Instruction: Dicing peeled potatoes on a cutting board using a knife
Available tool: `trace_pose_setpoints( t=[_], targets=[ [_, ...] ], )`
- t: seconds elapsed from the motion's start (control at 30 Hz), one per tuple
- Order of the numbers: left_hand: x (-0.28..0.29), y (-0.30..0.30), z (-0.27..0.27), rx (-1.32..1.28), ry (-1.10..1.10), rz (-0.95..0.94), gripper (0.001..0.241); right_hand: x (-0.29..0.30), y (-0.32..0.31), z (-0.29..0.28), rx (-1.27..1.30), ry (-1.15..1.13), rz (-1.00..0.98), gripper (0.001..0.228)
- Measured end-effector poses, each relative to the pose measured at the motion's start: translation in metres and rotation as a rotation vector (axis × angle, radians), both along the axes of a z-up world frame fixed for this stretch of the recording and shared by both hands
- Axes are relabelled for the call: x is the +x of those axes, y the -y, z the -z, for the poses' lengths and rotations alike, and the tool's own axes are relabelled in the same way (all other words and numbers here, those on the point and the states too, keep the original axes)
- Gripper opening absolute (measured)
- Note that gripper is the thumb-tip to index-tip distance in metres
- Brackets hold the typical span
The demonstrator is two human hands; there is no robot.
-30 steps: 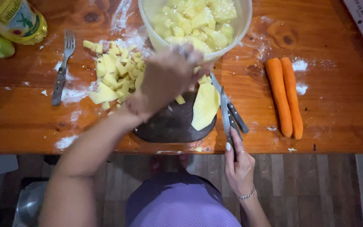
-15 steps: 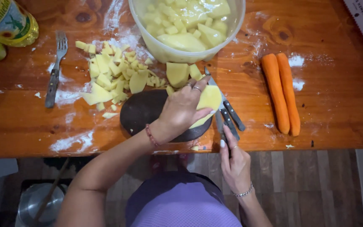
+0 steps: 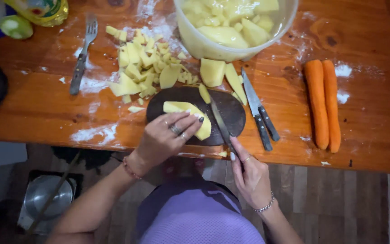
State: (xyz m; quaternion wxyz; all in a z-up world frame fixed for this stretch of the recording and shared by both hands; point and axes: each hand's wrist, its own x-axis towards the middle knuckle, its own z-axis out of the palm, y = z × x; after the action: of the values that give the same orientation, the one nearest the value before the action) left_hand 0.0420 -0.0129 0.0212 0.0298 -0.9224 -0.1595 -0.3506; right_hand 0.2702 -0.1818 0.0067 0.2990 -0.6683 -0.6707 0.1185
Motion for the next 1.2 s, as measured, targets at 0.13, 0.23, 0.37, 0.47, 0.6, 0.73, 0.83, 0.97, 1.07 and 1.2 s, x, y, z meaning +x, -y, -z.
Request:
trace_pose_setpoints(
  t=[0.13, 0.23, 0.37, 0.47, 0.6, 0.73, 0.83, 0.97, 1.07, 1.2],
  targets=[
    [-0.016, 0.018, 0.015, -0.053, -0.044, -0.005, 0.023, 0.000, -0.011, -0.007, -0.007, 0.099, -0.108, 0.050],
    [-0.019, 0.028, 0.018, -0.122, 0.002, -0.033, 0.023, 0.005, -0.020, -0.011, -0.029, 0.203, -0.117, 0.050],
    [-0.005, 0.032, 0.019, -0.156, 0.204, -0.129, 0.018, 0.005, -0.037, -0.023, 0.061, 0.408, -0.176, 0.048],
    [0.008, 0.034, 0.029, -0.155, 0.304, -0.213, 0.016, 0.002, -0.046, -0.033, 0.108, 0.539, -0.165, 0.042],
    [0.014, 0.037, 0.040, -0.189, 0.308, -0.273, 0.031, 0.001, -0.053, -0.048, 0.086, 0.654, -0.225, 0.044],
    [0.010, 0.039, 0.033, -0.255, 0.232, -0.230, 0.037, 0.005, -0.056, -0.051, 0.115, 0.813, -0.307, 0.048],
    [0.013, 0.037, 0.026, -0.279, 0.238, -0.250, 0.028, 0.002, -0.063, -0.055, 0.021, 0.933, -0.376, 0.062],
    [0.013, 0.040, 0.028, -0.256, 0.216, -0.268, 0.025, -0.003, -0.076, -0.042, -0.016, 0.933, -0.401, 0.066],
    [0.014, 0.035, 0.026, -0.197, 0.215, -0.292, 0.025, -0.002, -0.083, -0.040, 0.030, 0.895, -0.396, 0.059],
    [0.014, 0.039, 0.028, -0.220, 0.217, -0.290, 0.021, 0.020, -0.056, -0.050, -0.152, 0.857, -0.412, 0.075]
  ],
)
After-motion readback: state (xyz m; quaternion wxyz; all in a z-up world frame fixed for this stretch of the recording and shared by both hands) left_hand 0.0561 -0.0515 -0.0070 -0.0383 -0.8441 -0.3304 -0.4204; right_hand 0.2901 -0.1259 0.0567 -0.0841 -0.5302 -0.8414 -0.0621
